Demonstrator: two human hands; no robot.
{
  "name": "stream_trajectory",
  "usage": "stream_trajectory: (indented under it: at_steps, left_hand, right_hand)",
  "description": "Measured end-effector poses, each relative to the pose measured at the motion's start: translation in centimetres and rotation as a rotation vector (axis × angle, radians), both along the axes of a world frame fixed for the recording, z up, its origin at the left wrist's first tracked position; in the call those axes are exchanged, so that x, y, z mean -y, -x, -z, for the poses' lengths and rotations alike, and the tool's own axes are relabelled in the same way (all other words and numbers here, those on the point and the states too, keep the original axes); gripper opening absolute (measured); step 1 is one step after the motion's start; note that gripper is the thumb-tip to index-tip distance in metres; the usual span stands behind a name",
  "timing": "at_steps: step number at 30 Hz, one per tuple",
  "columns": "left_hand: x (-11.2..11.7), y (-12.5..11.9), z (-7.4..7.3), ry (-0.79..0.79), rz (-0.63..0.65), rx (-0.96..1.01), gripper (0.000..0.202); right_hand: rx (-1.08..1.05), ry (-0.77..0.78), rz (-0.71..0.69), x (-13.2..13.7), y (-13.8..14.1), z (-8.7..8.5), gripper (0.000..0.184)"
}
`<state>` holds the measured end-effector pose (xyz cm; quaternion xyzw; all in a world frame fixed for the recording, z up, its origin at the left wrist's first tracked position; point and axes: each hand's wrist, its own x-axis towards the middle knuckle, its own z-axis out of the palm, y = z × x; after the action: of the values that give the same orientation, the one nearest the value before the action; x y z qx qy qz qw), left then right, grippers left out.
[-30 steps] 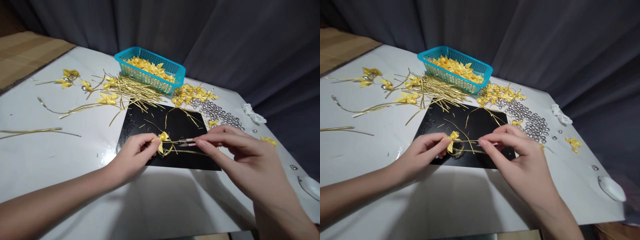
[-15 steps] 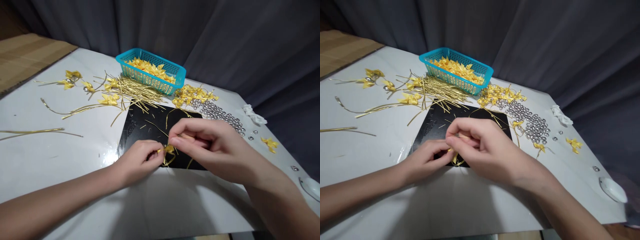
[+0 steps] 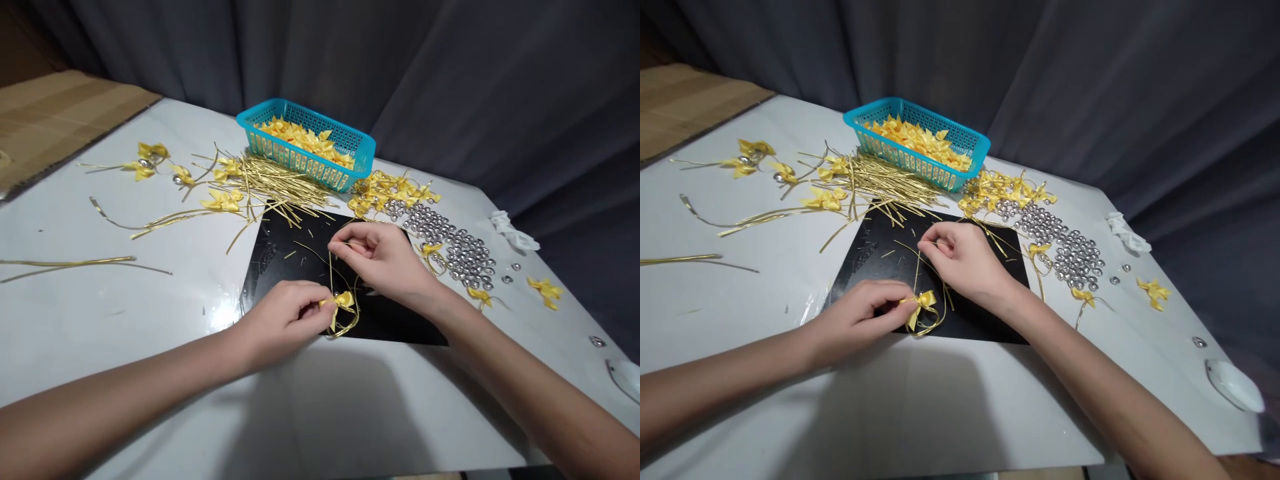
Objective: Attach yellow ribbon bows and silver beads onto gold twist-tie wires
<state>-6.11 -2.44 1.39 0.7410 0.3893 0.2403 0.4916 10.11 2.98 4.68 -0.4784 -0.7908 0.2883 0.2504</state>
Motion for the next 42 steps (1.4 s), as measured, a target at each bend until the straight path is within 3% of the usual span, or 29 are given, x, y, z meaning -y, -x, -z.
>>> stream_trajectory:
  at_steps: [8, 13, 22, 29, 34, 42]
  left_hand:
    - [0.0, 0.3, 0.1, 0.172, -0.124, 0.151, 0.032]
    - [-0.1, 0.5, -0.1, 0.216, -0.179, 0.253, 0.032]
    - [-0.2, 0.4, -0.3, 0.239, -0.161, 0.283, 0.031]
    - [-0.1, 0.5, -0.4, 0.249, -0.155, 0.253, 0.031]
    - [0.0, 0.3, -0.4, 0.253, -0.159, 0.251, 0.03]
    - [-0.1, 0.3, -0.2, 0.246, -0.166, 0.247, 0.031]
  right_hand:
    - [0.027, -0.315, 0.158, 4.0, -2.6, -2.6, 0.008]
    - [0.159, -0.495, 0.038, 6.7, -4.1, -2.8, 0.013]
    - [0.487, -0.568, -0.367, 8.9, -5.8, -0.8, 0.026]
    - [0.564, -0.576, -0.397, 9.8, -5.2, -0.8, 0.031]
    - [0.57, -0.672, -0.435, 10.2, -4.1, -0.9, 0.033]
    - [0.573, -0.619, -0.476, 10.5, -3.5, -1.5, 0.036]
